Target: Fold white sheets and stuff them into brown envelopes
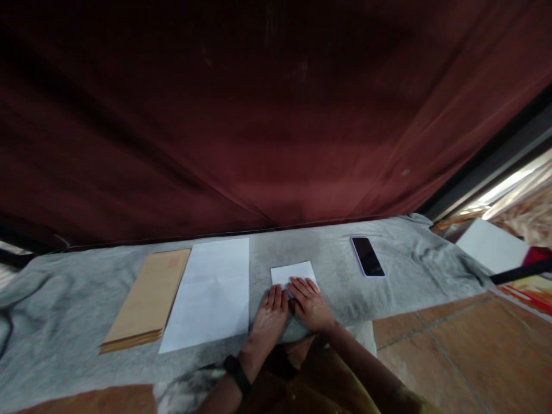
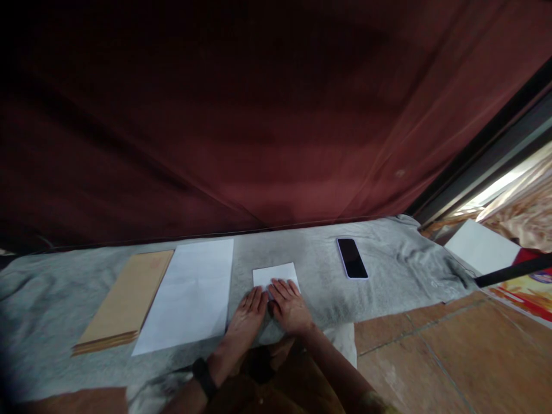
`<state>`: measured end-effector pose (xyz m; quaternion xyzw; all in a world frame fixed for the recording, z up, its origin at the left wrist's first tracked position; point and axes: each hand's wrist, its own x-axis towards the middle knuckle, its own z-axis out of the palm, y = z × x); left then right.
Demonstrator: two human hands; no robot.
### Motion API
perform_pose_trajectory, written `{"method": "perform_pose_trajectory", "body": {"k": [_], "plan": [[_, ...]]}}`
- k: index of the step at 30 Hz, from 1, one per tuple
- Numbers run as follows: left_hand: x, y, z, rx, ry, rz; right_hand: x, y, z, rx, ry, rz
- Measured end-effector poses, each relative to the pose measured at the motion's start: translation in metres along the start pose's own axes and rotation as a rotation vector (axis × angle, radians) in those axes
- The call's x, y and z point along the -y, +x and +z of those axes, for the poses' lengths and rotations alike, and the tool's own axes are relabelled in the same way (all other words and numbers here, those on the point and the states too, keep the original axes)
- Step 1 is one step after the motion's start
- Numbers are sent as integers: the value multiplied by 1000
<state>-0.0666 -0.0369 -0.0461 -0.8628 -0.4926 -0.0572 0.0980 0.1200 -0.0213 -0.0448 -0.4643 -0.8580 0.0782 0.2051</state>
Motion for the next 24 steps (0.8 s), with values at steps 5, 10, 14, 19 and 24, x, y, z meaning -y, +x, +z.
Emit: {"method": "perform_pose_trajectory", "body": {"k": [5, 10, 14, 19, 24], "plan": [[-9, 13, -3, 37, 33, -3, 0, 1, -2, -60, 27, 14], [-14, 21, -9, 5, 32, -26, -1, -3, -3, -104, 42, 32], [-6, 23, -17, -6, -45, -50, -6, -10, 0, -253, 127, 122], [15, 24, -59, -70, -222, -261, -20, -13, -7, -532, 475, 506], [21, 34, -89, -163, -979, -572, -21, 5, -27, -531, 993, 713]]}}
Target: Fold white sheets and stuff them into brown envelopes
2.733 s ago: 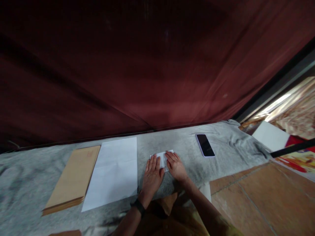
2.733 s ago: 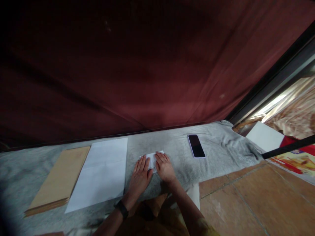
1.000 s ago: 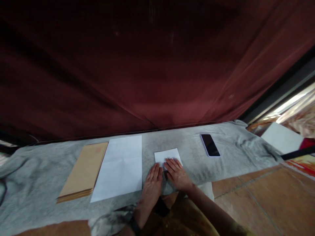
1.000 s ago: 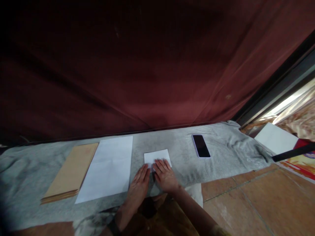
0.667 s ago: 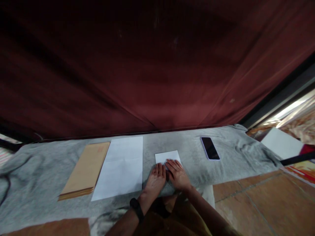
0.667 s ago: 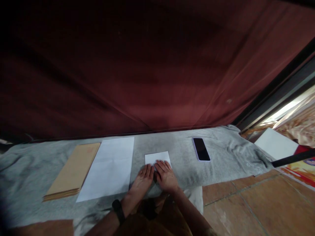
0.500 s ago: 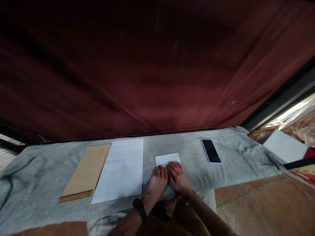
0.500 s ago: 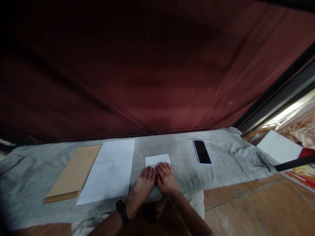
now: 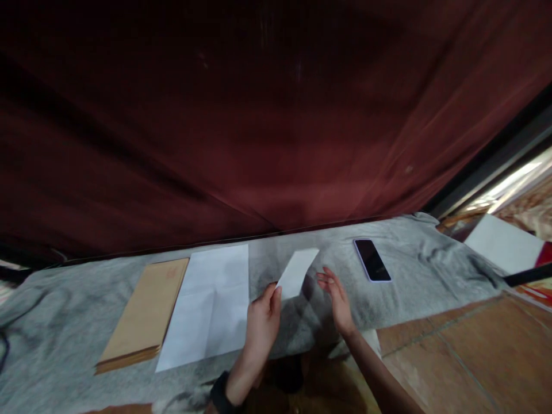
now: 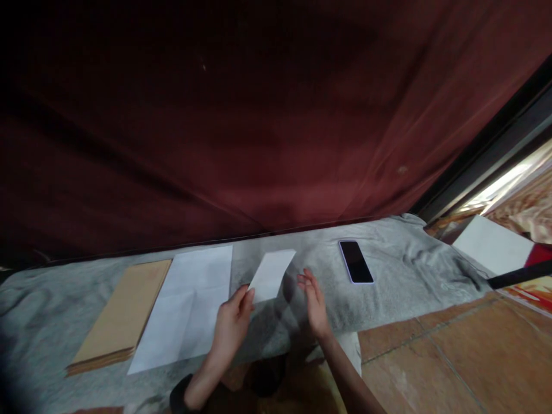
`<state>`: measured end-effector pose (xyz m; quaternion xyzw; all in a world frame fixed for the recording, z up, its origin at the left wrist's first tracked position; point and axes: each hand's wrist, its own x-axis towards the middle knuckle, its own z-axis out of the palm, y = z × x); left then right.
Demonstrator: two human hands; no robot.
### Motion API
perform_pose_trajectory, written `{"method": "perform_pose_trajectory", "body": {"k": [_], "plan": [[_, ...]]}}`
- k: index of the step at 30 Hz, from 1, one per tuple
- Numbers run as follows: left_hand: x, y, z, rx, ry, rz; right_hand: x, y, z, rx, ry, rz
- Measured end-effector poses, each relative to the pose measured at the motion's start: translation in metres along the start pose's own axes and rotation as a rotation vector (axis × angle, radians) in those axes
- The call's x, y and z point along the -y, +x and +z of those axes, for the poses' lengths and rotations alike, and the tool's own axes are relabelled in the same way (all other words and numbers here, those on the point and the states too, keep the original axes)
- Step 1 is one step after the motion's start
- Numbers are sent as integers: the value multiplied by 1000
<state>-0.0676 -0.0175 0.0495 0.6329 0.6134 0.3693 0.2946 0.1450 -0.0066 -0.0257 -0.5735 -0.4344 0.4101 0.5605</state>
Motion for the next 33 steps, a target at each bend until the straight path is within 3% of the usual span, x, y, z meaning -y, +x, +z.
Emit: {"method": "perform_pose_trajectory", "body": {"k": [3, 5, 9, 12, 16, 20, 24, 27, 33], "plan": [[4, 3, 17, 85, -487, -260, 11, -1, 11, 147, 142, 107], [13, 1, 34, 96, -649, -398, 12, -5, 18, 169, 102, 98], [32, -8, 58, 94, -668, -513, -2, -12, 20, 81, -139, -46], [44, -14, 59, 103, -603, -493, -15, -14, 13, 66, -420, -174], [55, -20, 49, 60, -359, -312, -25, -15, 9, 30, -733, -305], [58, -29, 49, -51, 86, 84, -26, -17, 15, 35, -877, -325], [58, -43, 64, 28, 484, 397, -25, -18, 19, 56, -931, -346], [61, -55, 71, 77, 651, 497, -25, -19, 17, 65, -960, -323], [62, -74, 68, 69, 749, 484, -23, -19, 10, 77, -979, -371]]}}
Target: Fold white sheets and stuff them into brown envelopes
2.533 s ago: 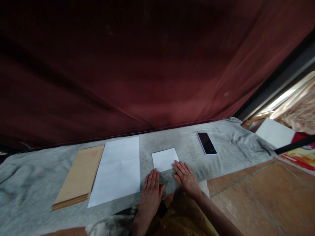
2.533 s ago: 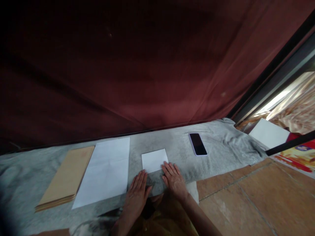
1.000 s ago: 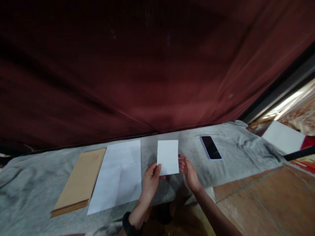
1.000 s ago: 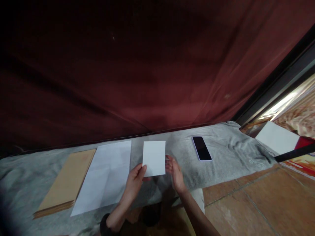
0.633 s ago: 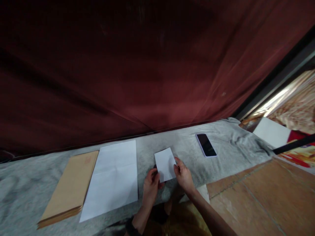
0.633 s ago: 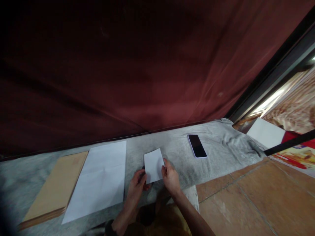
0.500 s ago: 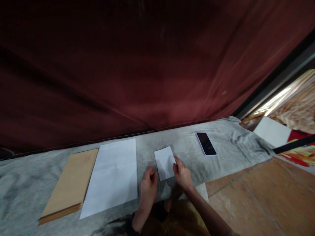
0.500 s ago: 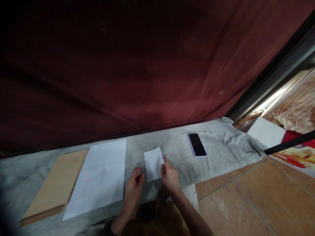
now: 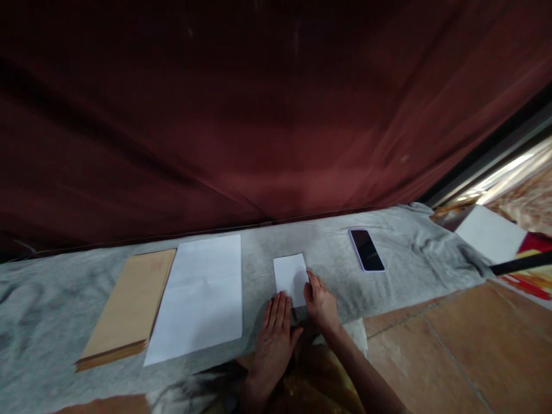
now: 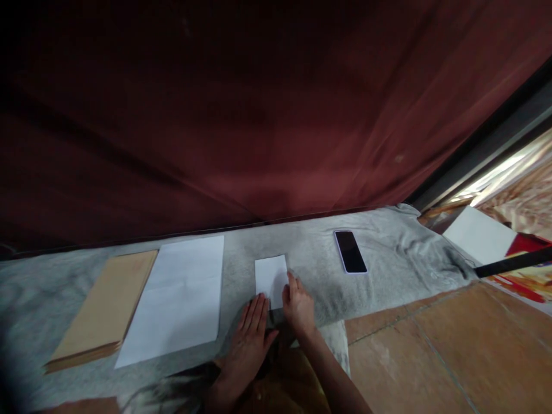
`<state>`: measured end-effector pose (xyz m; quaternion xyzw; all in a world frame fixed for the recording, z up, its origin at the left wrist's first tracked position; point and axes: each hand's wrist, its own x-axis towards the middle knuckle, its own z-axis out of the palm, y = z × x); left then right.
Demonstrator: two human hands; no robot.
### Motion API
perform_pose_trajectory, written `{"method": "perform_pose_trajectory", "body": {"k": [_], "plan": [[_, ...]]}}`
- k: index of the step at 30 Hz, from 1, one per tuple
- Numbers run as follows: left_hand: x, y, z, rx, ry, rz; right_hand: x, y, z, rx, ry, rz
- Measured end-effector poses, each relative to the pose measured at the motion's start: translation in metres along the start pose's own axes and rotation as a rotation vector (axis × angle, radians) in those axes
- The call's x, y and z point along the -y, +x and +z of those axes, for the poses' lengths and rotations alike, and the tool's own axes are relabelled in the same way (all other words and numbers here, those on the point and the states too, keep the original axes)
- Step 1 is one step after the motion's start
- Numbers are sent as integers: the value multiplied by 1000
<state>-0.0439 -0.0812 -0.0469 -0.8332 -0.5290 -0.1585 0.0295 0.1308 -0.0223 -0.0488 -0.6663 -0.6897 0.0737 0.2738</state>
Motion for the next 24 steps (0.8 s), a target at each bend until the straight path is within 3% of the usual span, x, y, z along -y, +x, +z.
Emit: {"method": "perform_pose_trajectory", "body": {"k": [5, 9, 11, 14, 24], "plan": [[-2, -5, -4, 19, 11, 5, 14, 5, -8, -13, -30, -128], [-2, -9, 2, 6, 21, 15, 32, 9, -11, 200, 74, -427], [-2, -13, 6, -2, 16, 16, 37, 11, -11, 297, 78, -510], [-2, -19, 9, -24, -5, 7, 38, 18, -6, 347, 39, -526], [-1, -16, 4, -135, 59, 35, 37, 60, 21, 311, -46, -515]]}}
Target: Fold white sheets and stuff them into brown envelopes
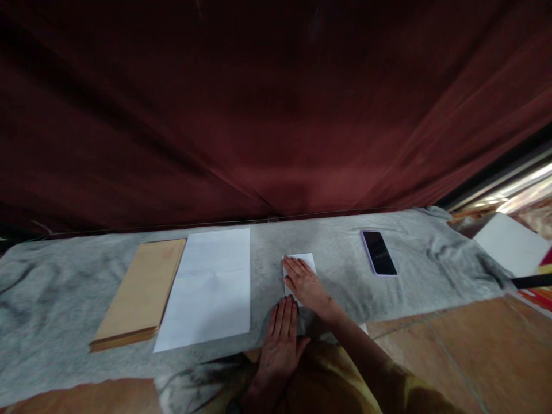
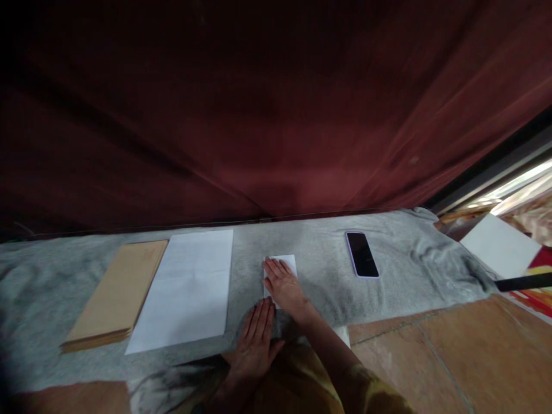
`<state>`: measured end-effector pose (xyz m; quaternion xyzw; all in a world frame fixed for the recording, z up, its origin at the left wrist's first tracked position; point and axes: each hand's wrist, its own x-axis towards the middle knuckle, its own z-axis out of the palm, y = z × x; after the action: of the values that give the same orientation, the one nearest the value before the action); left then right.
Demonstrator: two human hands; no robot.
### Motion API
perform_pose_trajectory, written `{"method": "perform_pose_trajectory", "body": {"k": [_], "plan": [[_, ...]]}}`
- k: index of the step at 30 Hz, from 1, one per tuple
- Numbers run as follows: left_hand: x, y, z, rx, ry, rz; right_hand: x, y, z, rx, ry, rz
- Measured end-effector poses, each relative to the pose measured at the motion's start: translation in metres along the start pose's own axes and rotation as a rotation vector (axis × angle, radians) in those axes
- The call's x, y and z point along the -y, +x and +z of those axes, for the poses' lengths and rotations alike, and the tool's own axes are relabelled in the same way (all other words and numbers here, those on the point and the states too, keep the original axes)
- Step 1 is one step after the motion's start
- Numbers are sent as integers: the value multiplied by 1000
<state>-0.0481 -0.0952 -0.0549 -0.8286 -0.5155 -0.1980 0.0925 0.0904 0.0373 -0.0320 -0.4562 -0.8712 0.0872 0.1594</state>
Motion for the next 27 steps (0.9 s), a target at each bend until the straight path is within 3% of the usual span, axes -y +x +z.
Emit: {"method": "perform_pose_trajectory", "body": {"k": [4, 7, 14, 20, 27], "plan": [[0, 3, -4, 9, 14, -3, -3, 8, 0, -11, -6, 24], [-2, 4, -6, 28, 17, -19, 0, -2, -2, 4, -3, 12], [-3, 1, -9, 64, 19, -34, 13, -63, -13, 29, 57, -28], [-2, 2, -12, 109, -40, -48, 3, -118, -25, 64, 28, -27], [-2, 6, -13, 104, -177, -203, -12, -143, -26, 13, -18, 16]]}}
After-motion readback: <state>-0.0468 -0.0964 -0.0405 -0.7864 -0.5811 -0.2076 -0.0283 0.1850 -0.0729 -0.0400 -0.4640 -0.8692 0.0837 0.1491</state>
